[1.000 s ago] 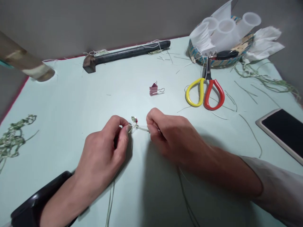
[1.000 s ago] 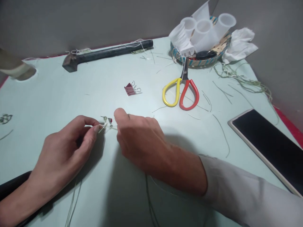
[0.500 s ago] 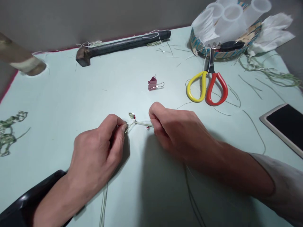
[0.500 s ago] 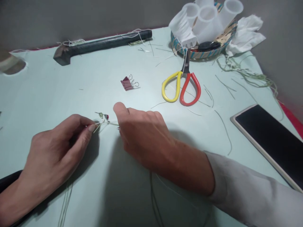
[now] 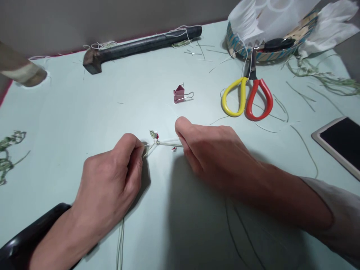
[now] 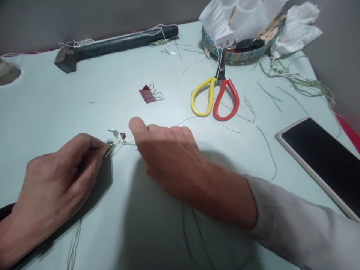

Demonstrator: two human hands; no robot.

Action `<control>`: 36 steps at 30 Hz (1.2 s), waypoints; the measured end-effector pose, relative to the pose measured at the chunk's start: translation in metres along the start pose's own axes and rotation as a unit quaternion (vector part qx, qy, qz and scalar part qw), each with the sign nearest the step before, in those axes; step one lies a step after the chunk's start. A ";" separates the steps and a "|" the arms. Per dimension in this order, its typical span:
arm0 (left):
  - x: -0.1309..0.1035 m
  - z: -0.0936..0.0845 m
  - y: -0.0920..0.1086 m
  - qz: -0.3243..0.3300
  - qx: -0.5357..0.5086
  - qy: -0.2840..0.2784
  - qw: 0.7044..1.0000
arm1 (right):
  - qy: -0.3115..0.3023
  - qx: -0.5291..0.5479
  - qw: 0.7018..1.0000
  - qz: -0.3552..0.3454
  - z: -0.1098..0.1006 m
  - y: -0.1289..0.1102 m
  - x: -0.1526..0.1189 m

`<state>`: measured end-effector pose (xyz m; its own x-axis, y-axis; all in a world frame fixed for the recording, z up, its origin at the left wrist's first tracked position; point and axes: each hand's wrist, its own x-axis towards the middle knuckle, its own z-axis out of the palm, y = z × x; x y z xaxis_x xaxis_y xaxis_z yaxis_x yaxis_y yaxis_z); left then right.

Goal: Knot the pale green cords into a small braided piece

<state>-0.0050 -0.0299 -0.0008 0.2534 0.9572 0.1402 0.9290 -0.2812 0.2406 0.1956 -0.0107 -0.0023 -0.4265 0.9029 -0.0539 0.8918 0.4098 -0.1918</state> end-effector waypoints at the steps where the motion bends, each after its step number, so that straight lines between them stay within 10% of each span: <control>1: 0.000 -0.001 0.000 0.002 0.004 -0.001 1.000 | 0.002 -0.004 1.000 -0.001 0.000 0.000 0.000; 36: 0.000 0.004 -0.021 0.096 0.040 0.039 0.994 | 0.007 0.025 0.999 -0.044 -0.002 0.018 0.009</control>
<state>-0.0231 -0.0240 -0.0096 0.4099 0.8769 0.2509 0.8847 -0.4492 0.1247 0.2081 0.0053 -0.0047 -0.5010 0.8652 -0.0218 0.8420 0.4815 -0.2434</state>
